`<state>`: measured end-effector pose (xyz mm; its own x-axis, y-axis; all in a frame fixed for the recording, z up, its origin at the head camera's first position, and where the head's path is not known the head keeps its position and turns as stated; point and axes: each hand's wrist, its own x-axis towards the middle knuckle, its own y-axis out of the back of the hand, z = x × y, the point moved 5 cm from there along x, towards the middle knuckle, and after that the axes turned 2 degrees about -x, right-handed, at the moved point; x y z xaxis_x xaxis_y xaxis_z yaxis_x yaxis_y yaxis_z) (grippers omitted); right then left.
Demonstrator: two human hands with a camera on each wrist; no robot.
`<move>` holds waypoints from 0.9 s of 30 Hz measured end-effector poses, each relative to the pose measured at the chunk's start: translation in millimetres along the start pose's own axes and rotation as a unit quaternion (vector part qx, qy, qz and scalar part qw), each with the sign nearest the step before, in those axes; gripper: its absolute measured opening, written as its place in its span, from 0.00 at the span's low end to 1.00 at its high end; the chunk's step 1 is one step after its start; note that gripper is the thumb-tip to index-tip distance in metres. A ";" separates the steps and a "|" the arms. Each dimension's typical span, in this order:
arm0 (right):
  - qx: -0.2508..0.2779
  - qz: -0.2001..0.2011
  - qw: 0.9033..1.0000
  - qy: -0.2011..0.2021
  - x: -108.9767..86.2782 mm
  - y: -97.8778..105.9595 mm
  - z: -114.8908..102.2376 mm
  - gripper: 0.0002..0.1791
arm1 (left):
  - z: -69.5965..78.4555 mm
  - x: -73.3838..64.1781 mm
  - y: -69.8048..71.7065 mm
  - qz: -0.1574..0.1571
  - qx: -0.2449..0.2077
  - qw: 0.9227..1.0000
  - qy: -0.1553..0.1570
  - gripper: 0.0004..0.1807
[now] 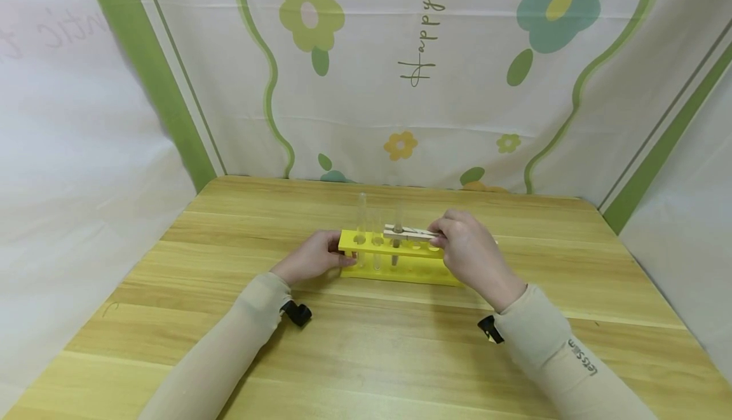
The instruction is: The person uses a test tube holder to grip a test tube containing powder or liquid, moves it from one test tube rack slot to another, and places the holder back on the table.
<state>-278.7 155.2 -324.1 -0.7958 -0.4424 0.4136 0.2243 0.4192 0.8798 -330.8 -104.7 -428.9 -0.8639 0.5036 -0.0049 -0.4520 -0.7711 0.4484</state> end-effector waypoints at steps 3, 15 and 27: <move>0.001 0.000 1.000 0.000 -0.4 -1.3 0.7 0.04 | 0.2 0.0 0.1 0.000 0.002 1.000 0.000 0.10; -0.004 0.002 1.000 0.006 -0.4 -4.4 1.5 0.04 | -0.8 0.8 -0.4 -0.001 -0.003 1.000 0.002 0.09; -0.009 0.002 1.000 0.010 -0.5 -6.1 0.6 0.03 | -0.1 0.1 -0.4 -0.001 -0.003 1.000 0.003 0.09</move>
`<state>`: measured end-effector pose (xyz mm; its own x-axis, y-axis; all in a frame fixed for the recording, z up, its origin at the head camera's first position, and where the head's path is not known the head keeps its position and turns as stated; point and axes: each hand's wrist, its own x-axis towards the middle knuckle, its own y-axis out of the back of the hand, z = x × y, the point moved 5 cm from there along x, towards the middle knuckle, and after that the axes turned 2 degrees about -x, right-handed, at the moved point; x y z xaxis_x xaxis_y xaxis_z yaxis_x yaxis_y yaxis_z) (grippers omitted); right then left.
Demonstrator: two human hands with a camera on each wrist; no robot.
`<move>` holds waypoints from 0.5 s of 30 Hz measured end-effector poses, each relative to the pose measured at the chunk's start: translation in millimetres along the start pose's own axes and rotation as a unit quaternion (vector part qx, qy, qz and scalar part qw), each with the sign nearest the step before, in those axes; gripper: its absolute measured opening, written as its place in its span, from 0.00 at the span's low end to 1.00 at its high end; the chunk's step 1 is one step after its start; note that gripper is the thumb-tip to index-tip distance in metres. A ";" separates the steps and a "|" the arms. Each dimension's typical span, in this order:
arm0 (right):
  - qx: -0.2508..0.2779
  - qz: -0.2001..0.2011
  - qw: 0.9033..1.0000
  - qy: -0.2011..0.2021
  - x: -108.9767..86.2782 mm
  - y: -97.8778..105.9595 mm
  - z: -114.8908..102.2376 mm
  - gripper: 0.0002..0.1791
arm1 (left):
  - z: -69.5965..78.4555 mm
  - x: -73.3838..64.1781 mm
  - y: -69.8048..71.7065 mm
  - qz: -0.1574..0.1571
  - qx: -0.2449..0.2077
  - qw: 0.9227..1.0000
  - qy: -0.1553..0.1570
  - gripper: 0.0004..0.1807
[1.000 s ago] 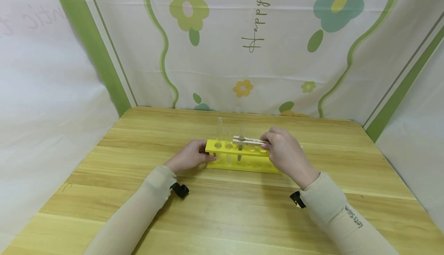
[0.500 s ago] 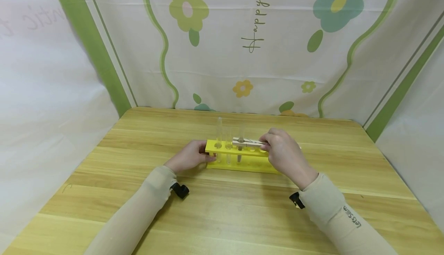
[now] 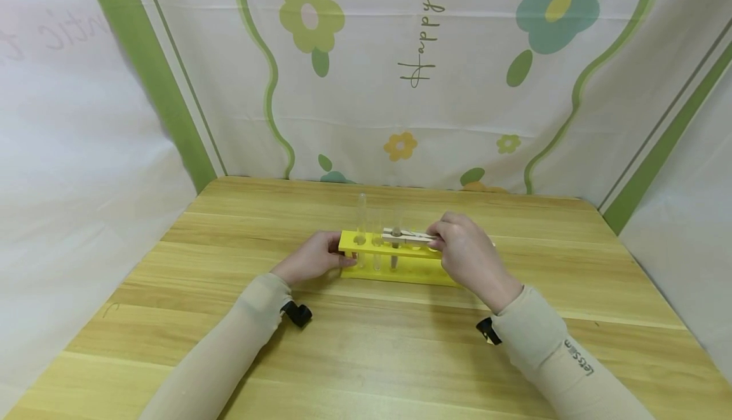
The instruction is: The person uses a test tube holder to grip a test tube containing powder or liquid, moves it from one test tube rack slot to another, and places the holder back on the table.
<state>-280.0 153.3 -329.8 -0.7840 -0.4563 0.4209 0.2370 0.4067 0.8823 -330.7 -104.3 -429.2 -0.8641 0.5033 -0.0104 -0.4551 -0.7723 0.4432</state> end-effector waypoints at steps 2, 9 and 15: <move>0.000 0.000 1.000 0.000 0.0 -0.5 0.1 0.03 | 0.1 0.0 0.0 0.000 -0.002 1.000 0.001 0.09; -0.002 0.002 1.000 0.007 -0.6 -2.0 -0.3 0.03 | 0.0 -0.2 -0.1 0.000 -0.003 1.000 0.002 0.10; -0.004 -0.001 1.000 0.007 -1.1 -3.7 -0.1 0.04 | 0.1 -0.3 0.0 0.001 0.002 1.000 -0.001 0.10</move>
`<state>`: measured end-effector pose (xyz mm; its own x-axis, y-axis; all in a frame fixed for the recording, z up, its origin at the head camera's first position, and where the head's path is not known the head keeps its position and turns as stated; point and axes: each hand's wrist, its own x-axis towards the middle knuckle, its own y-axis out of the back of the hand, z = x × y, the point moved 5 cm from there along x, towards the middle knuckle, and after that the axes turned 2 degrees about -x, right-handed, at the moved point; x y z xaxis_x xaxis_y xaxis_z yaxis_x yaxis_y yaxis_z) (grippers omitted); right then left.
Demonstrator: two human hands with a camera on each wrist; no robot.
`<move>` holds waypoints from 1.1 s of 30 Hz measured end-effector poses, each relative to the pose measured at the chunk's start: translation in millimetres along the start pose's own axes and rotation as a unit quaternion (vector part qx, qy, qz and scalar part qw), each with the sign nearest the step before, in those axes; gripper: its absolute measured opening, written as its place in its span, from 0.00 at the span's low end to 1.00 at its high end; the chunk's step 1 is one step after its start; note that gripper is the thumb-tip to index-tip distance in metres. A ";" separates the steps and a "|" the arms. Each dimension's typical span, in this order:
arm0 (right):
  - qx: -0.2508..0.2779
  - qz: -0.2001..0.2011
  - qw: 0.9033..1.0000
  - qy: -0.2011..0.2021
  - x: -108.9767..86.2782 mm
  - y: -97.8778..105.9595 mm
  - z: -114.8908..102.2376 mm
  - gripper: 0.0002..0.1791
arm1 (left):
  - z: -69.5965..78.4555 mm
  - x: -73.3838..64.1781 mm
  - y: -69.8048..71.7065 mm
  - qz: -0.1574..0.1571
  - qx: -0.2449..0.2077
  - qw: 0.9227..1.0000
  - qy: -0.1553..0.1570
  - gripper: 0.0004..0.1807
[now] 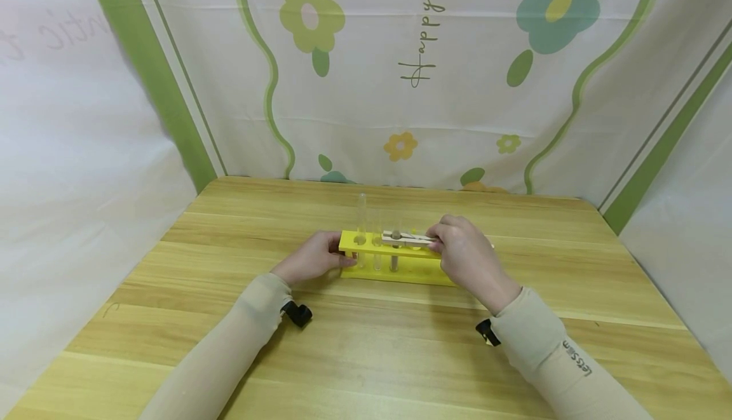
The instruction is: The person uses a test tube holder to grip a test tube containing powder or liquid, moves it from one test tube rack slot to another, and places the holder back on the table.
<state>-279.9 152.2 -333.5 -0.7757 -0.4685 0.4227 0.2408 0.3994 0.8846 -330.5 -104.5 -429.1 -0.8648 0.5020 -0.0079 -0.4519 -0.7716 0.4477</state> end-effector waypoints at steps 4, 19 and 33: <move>-0.002 -0.002 1.000 -0.002 -0.5 -0.8 0.5 0.04 | 0.6 0.1 0.1 0.001 0.002 1.000 -0.001 0.10; -0.004 -0.004 1.000 -0.008 -1.7 -3.4 2.8 0.04 | 0.8 -0.3 0.2 0.003 0.010 1.000 0.005 0.10; -0.015 0.028 0.999 -0.008 -0.2 3.1 0.0 0.03 | 1.8 -1.6 0.5 -0.002 0.006 1.000 0.002 0.09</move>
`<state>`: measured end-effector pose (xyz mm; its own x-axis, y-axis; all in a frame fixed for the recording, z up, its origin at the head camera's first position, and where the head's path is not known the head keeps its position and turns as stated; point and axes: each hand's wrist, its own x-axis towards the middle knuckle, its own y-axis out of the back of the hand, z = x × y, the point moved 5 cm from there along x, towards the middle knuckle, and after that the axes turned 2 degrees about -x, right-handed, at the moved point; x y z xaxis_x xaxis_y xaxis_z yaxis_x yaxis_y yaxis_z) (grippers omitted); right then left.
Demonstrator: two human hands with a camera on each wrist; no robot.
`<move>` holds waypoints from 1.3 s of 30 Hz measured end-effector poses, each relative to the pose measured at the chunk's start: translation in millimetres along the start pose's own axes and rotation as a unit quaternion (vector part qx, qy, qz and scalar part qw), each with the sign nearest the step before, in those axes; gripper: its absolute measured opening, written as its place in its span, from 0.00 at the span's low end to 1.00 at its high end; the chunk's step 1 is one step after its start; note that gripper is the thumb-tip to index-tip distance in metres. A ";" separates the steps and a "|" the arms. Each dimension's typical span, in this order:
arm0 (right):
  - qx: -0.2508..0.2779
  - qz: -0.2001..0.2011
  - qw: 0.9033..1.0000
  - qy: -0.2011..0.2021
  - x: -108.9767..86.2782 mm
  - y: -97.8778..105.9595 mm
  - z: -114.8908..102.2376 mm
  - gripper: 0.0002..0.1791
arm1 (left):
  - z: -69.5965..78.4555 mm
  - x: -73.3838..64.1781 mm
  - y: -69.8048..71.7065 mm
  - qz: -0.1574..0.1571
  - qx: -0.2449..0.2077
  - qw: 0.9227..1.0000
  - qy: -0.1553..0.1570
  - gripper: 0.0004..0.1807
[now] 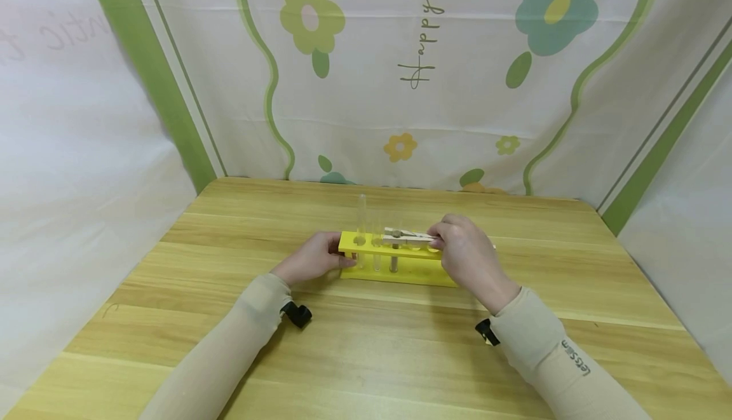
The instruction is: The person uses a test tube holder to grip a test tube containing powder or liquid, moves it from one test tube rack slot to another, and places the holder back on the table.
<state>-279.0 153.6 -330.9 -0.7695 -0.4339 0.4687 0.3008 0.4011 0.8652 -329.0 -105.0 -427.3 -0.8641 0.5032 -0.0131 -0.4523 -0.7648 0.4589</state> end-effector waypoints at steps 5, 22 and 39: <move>0.000 0.004 1.000 -0.004 0.8 4.1 -1.5 0.03 | 0.0 0.1 0.0 0.000 -0.003 1.000 -0.002 0.09; -0.007 0.016 1.000 -0.006 6.6 23.5 -6.2 0.04 | -1.5 0.2 -1.0 0.004 0.001 1.000 -0.002 0.09; -0.014 0.072 0.997 0.024 15.6 55.2 -14.2 0.04 | -0.9 -0.6 -2.1 -0.002 -0.018 1.000 -0.008 0.09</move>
<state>-266.4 157.5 -273.3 -0.6891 -0.4116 0.5964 0.4229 0.4400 0.7922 -327.7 -104.1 -429.0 -0.8581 0.5134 -0.0002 -0.4645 -0.7762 0.4263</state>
